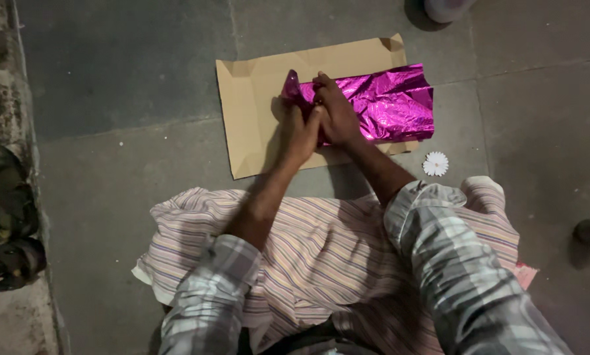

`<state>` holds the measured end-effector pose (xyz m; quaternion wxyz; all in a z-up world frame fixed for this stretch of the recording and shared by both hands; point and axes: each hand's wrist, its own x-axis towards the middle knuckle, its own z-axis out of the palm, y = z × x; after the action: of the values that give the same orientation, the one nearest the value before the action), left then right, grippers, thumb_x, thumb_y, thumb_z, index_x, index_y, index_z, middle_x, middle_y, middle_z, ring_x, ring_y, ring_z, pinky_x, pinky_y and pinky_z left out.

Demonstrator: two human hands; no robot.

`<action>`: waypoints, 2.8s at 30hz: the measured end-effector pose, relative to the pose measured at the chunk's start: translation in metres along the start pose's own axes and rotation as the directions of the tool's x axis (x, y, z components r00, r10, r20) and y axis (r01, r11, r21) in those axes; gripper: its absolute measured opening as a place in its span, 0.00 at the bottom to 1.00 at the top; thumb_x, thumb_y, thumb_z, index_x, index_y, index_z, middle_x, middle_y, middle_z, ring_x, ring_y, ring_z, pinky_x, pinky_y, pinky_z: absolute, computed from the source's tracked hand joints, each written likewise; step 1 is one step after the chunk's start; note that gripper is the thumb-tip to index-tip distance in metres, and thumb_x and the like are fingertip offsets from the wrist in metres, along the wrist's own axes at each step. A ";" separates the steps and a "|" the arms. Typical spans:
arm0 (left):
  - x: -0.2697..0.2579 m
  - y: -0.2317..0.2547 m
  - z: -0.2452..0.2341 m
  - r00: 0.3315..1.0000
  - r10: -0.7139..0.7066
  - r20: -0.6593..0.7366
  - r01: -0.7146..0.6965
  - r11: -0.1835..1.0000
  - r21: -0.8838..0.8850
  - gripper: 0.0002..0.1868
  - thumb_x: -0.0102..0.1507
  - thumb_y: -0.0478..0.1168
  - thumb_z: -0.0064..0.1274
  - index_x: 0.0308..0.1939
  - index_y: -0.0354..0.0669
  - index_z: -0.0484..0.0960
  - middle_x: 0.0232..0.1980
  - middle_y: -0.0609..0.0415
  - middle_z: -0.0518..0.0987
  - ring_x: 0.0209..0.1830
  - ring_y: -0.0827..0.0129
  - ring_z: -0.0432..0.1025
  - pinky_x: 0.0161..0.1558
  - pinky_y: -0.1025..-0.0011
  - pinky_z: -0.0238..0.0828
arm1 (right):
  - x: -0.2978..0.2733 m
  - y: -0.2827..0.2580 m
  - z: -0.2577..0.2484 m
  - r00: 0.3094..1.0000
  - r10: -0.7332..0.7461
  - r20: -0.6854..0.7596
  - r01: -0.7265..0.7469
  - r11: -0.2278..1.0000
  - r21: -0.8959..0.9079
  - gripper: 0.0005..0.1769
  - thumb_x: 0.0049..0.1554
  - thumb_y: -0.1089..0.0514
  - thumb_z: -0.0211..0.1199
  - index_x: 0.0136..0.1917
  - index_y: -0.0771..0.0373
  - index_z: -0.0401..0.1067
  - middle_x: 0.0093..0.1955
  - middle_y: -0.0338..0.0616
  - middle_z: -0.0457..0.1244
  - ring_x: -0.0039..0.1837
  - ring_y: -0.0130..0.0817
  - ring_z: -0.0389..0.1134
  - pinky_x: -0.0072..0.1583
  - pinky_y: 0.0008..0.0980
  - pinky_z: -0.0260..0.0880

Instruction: The person wraps a rectangular object with shiny pink foil. They fold the foil over the object, crease the edges, and smooth the surface to form a neat package.

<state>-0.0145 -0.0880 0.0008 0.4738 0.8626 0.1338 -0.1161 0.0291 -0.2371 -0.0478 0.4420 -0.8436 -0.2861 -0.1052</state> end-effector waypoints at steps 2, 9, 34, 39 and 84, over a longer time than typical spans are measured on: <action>-0.016 0.005 -0.002 0.992 -0.040 0.120 0.024 0.991 0.132 0.30 0.69 0.60 0.41 0.67 0.45 0.71 0.57 0.31 0.75 0.56 0.31 0.70 0.55 0.44 0.67 | 0.002 0.013 0.007 0.999 0.037 -0.034 -0.032 0.991 0.131 0.18 0.67 0.58 0.48 0.66 0.69 0.65 0.68 0.60 0.60 0.71 0.54 0.63 0.77 0.45 0.62; -0.037 0.015 0.029 0.816 0.545 -0.193 -0.385 0.762 0.520 0.43 0.69 0.66 0.43 0.64 0.24 0.70 0.60 0.24 0.73 0.62 0.32 0.66 0.63 0.45 0.65 | 0.013 0.043 0.003 0.936 0.351 -0.019 -0.270 0.752 0.602 0.19 0.66 0.54 0.50 0.61 0.71 0.70 0.61 0.49 0.65 0.61 0.36 0.67 0.65 0.34 0.67; -0.037 0.019 0.058 0.939 0.341 -0.053 -0.192 0.643 0.742 0.50 0.60 0.74 0.44 0.75 0.45 0.60 0.77 0.32 0.55 0.71 0.48 0.57 0.70 0.48 0.49 | 0.084 -0.020 -0.024 0.837 0.498 0.226 -0.471 0.866 -0.167 0.11 0.59 0.57 0.65 0.47 0.67 0.69 0.46 0.60 0.68 0.49 0.58 0.71 0.50 0.50 0.69; -0.031 0.015 0.063 0.955 0.295 -0.022 -0.191 0.672 0.716 0.54 0.60 0.74 0.45 0.76 0.39 0.57 0.79 0.28 0.48 0.71 0.45 0.56 0.67 0.49 0.51 | 0.082 -0.015 -0.026 0.822 0.537 0.188 -0.537 0.842 -0.059 0.10 0.57 0.59 0.67 0.44 0.67 0.68 0.42 0.57 0.68 0.45 0.50 0.72 0.48 0.45 0.69; -0.034 0.024 0.051 0.930 0.367 0.011 -0.265 0.651 0.711 0.45 0.63 0.72 0.37 0.79 0.53 0.59 0.81 0.38 0.50 0.80 0.37 0.42 0.76 0.45 0.31 | 0.121 -0.014 -0.004 0.696 0.617 0.369 -0.382 0.752 -0.537 0.16 0.60 0.48 0.59 0.55 0.59 0.72 0.57 0.54 0.69 0.62 0.53 0.68 0.63 0.58 0.61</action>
<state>-0.0422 -0.1481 0.0037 0.1130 0.9926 -0.0416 -0.0154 0.1196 -0.1864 0.0161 0.1655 -0.9588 -0.1190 0.1978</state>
